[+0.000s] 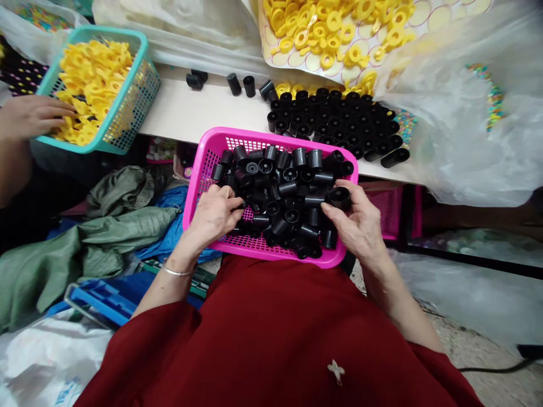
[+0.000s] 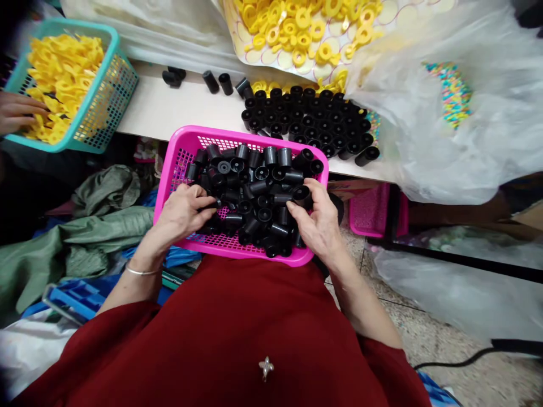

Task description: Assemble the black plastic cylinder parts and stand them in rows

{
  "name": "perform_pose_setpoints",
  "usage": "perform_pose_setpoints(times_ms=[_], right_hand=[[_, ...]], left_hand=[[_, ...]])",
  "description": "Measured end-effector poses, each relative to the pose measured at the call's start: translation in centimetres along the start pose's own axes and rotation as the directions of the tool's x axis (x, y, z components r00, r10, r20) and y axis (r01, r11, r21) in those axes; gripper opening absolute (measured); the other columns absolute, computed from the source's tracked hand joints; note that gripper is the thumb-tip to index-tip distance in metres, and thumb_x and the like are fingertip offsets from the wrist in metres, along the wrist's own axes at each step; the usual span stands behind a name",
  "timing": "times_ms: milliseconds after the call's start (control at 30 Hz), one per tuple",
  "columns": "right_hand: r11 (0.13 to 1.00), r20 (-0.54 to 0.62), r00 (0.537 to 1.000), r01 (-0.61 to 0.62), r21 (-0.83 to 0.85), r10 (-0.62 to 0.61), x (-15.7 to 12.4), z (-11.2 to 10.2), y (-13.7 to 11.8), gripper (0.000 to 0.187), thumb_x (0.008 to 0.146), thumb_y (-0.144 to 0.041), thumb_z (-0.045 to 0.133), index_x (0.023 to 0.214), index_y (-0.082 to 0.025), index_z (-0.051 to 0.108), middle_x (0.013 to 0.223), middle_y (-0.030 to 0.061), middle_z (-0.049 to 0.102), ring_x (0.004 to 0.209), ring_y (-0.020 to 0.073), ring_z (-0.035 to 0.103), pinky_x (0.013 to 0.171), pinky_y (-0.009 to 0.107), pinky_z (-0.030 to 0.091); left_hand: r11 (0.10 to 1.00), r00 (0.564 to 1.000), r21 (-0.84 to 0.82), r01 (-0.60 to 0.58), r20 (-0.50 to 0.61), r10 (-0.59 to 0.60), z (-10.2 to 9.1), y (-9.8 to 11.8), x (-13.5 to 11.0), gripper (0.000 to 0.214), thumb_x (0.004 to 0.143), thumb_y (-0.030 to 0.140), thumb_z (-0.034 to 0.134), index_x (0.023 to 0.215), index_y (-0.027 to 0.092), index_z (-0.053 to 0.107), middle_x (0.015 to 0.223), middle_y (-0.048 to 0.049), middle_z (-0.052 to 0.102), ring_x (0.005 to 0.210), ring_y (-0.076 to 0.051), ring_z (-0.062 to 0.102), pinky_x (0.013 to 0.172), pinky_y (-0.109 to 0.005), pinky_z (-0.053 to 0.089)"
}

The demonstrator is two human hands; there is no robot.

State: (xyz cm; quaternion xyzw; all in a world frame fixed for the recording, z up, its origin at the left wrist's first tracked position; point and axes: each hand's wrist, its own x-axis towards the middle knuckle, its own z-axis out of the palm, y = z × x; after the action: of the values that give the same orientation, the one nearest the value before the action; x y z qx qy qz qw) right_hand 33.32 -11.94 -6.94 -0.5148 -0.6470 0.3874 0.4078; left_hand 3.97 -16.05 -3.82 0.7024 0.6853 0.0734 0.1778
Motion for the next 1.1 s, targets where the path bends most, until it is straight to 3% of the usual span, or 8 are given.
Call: perform_pose_setpoints(times_ms=[100, 200, 367, 500, 567, 633, 900, 1100], right_hand=[[0.996, 0.017, 0.996, 0.087, -0.020, -0.086, 0.4, 0.8, -0.1, 0.034, 0.080, -0.041, 0.069, 0.108, -0.024, 0.060, 0.123, 0.0085, 0.061, 0.116, 0.0264, 0.058, 0.102, 0.049, 0.046], [0.991, 0.024, 0.992, 0.128, -0.038, -0.127, 0.3, 1.2, 0.0, 0.028, 0.082, -0.037, 0.067, 0.107, -0.024, 0.060, 0.127, 0.0093, 0.058, 0.120, 0.0270, 0.056, 0.104, 0.050, 0.045], [0.962, -0.040, 0.973, 0.218, -0.161, -0.227, -0.4, 1.3, -0.3, 0.029, 0.085, -0.027, 0.062, 0.113, -0.025, 0.059, 0.115, 0.0087, 0.060, 0.111, 0.0257, 0.058, 0.097, 0.051, 0.048], [0.965, -0.054, 0.966, 0.245, -0.093, -0.251, -0.7, 1.4, -1.1, 0.038, 0.083, -0.030, 0.067, 0.120, -0.025, 0.055, 0.104, 0.0050, 0.064, 0.096, 0.0217, 0.062, 0.086, 0.042, 0.054], [0.972, -0.065, 0.971, 0.228, -0.056, -0.231, -0.7, 1.4, -1.7, 0.039, 0.082, -0.035, 0.070, 0.117, -0.025, 0.057, 0.101, 0.0036, 0.065, 0.091, 0.0207, 0.063, 0.083, 0.039, 0.055], [0.965, -0.048, 0.965, 0.257, -0.055, -0.259, -0.5, 1.4, -2.3, 0.033, 0.082, -0.036, 0.070, 0.112, -0.025, 0.060, 0.098, 0.0032, 0.066, 0.088, 0.0205, 0.062, 0.081, 0.039, 0.055], [0.873, 0.123, 0.871, 0.484, -0.051, -0.476, 0.5, 1.5, -3.9, 0.029, 0.091, -0.030, 0.062, 0.119, -0.024, 0.061, 0.106, 0.0087, 0.067, 0.095, 0.0225, 0.063, 0.082, 0.042, 0.056], [0.840, 0.175, 0.833, 0.540, -0.051, -0.525, 0.9, 1.8, -3.6, 0.030, 0.094, -0.026, 0.056, 0.124, -0.021, 0.058, 0.105, 0.0099, 0.063, 0.094, 0.0215, 0.061, 0.080, 0.040, 0.057]], left_hand=[[0.960, 0.997, 0.270, 0.079, -0.011, -0.079, 1.7, 1.8, 0.4, 0.013, 0.078, 0.021, 0.059, 0.076, 0.013, 0.068, 0.101, -0.0174, 0.062, 0.101, -0.037, 0.052, 0.082, -0.052, 0.041], [0.959, 0.997, 0.273, 0.080, -0.031, -0.074, 2.6, 1.9, 0.4, 0.014, 0.078, 0.015, 0.055, 0.065, 0.013, 0.059, 0.095, -0.0146, 0.061, 0.101, -0.037, 0.052, 0.083, -0.053, 0.040], [0.984, 0.981, -0.166, -0.065, -0.191, 0.033, 1.7, 0.5, -0.1, 0.014, 0.070, 0.025, 0.068, 0.069, 0.018, 0.056, 0.088, -0.0072, 0.065, 0.098, -0.030, 0.059, 0.089, -0.050, 0.046], [0.604, 0.983, -0.797, -0.032, -0.135, -0.126, 0.8, 2.4, -0.4, 0.028, 0.063, 0.023, 0.077, 0.085, 0.020, 0.061, 0.091, -0.0042, 0.068, 0.089, -0.023, 0.067, 0.083, -0.041, 0.055], [0.356, 0.989, -0.934, -0.018, -0.068, -0.129, 0.6, 4.2, -0.1, 0.031, 0.061, 0.022, 0.079, 0.085, 0.019, 0.061, 0.090, -0.0036, 0.068, 0.089, -0.023, 0.069, 0.081, -0.040, 0.057], [0.240, 0.993, -0.971, -0.012, -0.039, -0.110, 0.7, 5.7, 0.4, 0.030, 0.062, 0.023, 0.079, 0.086, 0.019, 0.062, 0.088, -0.0033, 0.067, 0.087, -0.022, 0.069, 0.077, -0.038, 0.058], [0.690, 0.946, -0.674, -0.265, -0.322, 0.049, 1.4, 7.0, 1.8, 0.012, 0.068, 0.022, 0.070, 0.080, 0.019, 0.068, 0.090, -0.0045, 0.066, 0.081, -0.015, 0.061, 0.064, -0.025, 0.051], [0.781, 0.917, -0.515, -0.353, -0.357, 0.179, 1.7, 6.7, 1.8, 0.020, 0.072, 0.018, 0.065, 0.091, 0.019, 0.072, 0.085, -0.0030, 0.069, 0.064, -0.011, 0.057, 0.052, -0.022, 0.044]])
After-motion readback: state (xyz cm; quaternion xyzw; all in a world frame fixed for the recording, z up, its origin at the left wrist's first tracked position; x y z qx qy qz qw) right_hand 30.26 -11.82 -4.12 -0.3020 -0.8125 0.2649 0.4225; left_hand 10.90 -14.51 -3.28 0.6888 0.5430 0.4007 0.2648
